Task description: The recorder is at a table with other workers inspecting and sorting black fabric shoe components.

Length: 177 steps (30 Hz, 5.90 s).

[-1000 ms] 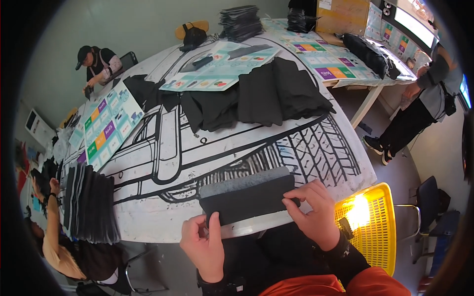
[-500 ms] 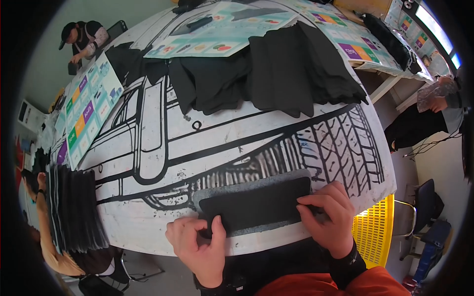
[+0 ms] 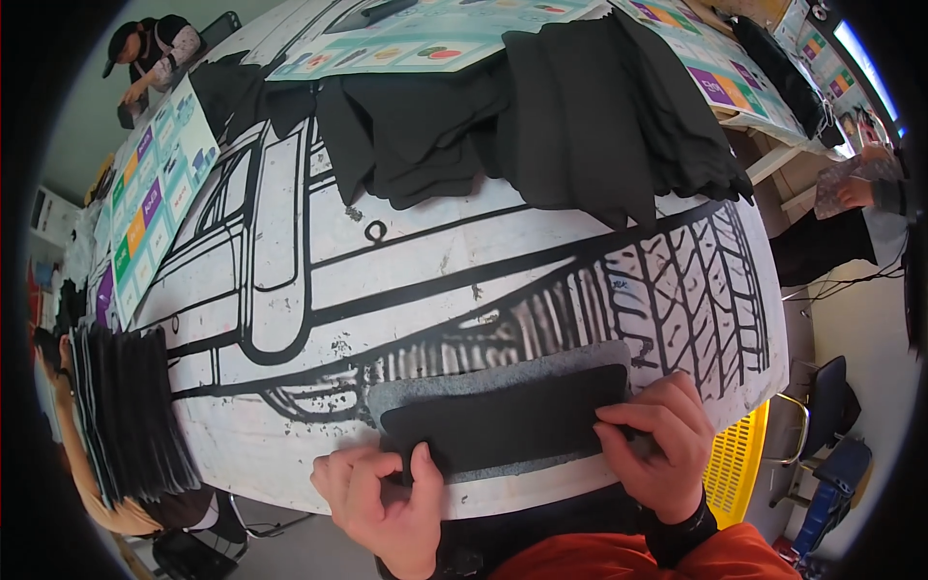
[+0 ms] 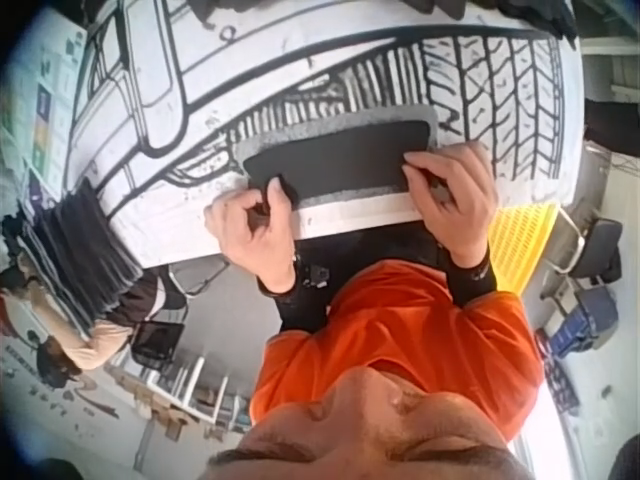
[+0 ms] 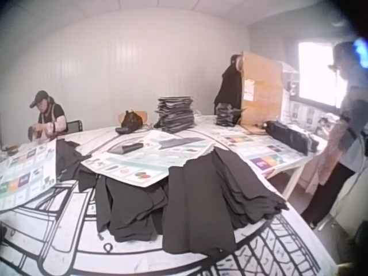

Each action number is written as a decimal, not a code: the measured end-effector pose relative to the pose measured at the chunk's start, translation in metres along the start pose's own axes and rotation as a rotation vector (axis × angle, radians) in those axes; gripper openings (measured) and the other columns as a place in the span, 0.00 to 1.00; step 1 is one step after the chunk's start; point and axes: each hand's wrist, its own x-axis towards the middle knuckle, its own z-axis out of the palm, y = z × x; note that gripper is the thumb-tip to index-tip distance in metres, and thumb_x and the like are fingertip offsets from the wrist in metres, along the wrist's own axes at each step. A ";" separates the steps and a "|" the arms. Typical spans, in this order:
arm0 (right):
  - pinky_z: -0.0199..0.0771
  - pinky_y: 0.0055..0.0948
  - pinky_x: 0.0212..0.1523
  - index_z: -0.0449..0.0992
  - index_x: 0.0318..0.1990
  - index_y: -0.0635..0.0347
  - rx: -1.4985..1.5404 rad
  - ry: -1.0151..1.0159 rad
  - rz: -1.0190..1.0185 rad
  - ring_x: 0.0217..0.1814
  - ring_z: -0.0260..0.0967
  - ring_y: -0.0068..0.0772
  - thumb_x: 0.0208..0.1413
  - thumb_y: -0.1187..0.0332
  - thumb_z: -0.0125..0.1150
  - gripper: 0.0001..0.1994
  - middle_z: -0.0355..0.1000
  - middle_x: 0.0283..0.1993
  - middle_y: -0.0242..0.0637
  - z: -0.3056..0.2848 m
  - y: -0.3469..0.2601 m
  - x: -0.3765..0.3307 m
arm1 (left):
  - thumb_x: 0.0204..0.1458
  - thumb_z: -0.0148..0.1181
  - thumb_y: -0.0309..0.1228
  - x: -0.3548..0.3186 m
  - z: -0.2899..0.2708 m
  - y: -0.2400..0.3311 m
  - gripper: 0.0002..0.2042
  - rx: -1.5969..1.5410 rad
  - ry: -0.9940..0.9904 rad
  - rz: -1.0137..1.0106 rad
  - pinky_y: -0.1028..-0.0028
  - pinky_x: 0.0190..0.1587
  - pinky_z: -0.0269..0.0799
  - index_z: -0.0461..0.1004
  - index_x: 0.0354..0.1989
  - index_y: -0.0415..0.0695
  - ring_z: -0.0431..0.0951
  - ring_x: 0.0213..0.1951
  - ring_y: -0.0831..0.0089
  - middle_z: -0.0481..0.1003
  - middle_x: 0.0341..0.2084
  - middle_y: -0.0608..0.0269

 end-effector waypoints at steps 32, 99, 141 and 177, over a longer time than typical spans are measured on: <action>0.68 0.32 0.31 0.84 0.33 0.58 -0.022 0.016 0.035 0.30 0.69 0.36 0.35 0.82 0.73 0.14 0.74 0.27 0.32 0.004 -0.001 0.000 | 0.44 0.78 0.29 0.001 0.006 0.001 0.13 0.009 0.022 -0.110 0.62 0.38 0.65 0.74 0.26 0.47 0.71 0.30 0.61 0.74 0.26 0.64; 0.46 0.57 0.75 0.79 0.58 0.54 -0.218 -0.239 -0.348 0.73 0.64 0.40 0.54 0.61 0.67 0.23 0.71 0.67 0.37 -0.019 -0.009 -0.010 | 0.62 0.49 0.36 -0.004 -0.003 0.013 0.26 0.067 -0.221 0.314 0.42 0.71 0.50 0.70 0.68 0.41 0.57 0.73 0.39 0.62 0.72 0.44; 0.33 0.80 0.73 0.70 0.70 0.52 -0.444 -0.121 -0.442 0.78 0.58 0.48 0.70 0.46 0.42 0.29 0.64 0.74 0.46 0.010 0.013 -0.072 | 0.63 0.53 0.51 -0.067 0.023 0.005 0.30 0.134 -0.118 0.529 0.35 0.70 0.50 0.70 0.69 0.48 0.63 0.66 0.27 0.64 0.64 0.24; 0.30 0.78 0.74 0.68 0.72 0.36 -0.518 -0.201 -0.567 0.80 0.51 0.59 0.67 0.40 0.47 0.29 0.62 0.74 0.53 -0.013 -0.015 -0.079 | 0.68 0.55 0.49 -0.131 -0.033 -0.052 0.23 -0.977 -0.222 -0.650 0.72 0.40 0.74 0.77 0.47 0.37 0.83 0.37 0.69 0.83 0.39 0.55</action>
